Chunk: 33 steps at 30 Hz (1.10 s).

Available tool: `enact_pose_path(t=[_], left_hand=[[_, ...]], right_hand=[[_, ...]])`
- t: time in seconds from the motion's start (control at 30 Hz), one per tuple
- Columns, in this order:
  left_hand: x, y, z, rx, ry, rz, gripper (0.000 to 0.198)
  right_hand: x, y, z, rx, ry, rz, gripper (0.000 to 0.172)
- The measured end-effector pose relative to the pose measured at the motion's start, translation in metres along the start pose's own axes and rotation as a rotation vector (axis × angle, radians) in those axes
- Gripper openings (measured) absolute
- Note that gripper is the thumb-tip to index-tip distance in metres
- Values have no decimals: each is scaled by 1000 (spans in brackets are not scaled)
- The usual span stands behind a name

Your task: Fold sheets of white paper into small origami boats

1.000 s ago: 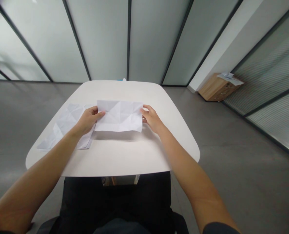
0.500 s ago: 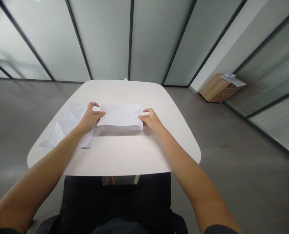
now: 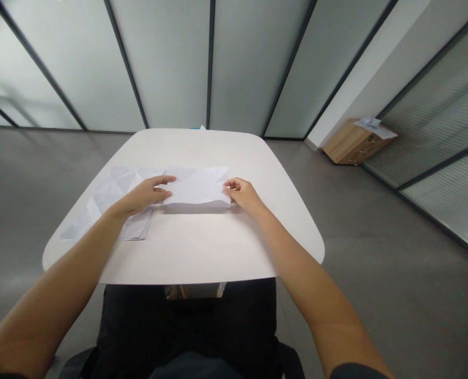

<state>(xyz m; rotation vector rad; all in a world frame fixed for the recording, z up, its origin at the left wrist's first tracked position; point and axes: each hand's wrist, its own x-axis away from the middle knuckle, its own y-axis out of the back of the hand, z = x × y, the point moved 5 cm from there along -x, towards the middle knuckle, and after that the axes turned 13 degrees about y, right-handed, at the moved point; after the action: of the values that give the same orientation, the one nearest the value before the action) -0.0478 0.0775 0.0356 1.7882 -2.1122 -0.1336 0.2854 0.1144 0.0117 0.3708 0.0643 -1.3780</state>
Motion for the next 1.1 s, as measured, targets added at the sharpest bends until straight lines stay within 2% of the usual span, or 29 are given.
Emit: enact_pose_path(t=[0.1,0.2,0.33,0.43,0.5,0.57,0.63,0.7,0.8,0.97,1.1], left_hand=[[-3,-1,2,-46,-29,-55,68],[-8,-1,6,-224,-60,-112,66],[-15,-4,12,-459,-117,-156,61],[-15,-9,12,-486,-176,-167,77],[-14,-11,12,-472,-194,-167,97],[-13,-12,11,-481,-207,-163,107],[-12,-15,10,-545,-235,-145,96],[-10,-18,7,-640,-281,-117,73],[-7,-24,4,-750,-332,-78,54],[-6,-30,6,-825,-378,-37,50],[-7,-34,8,-884,-426,-27,46]], right_hand=[[0,1,0,79,39,18,31],[0,1,2,351,115,74,28],[1,-8,7,670,254,230,27],[3,-13,11,791,320,287,27],[4,-13,12,800,315,260,40],[6,-12,11,760,280,206,68],[7,-11,9,712,248,162,92],[7,-11,9,692,249,158,101],[6,-12,10,700,266,184,90],[3,-15,13,766,357,292,47],[4,-18,14,752,455,345,45]])
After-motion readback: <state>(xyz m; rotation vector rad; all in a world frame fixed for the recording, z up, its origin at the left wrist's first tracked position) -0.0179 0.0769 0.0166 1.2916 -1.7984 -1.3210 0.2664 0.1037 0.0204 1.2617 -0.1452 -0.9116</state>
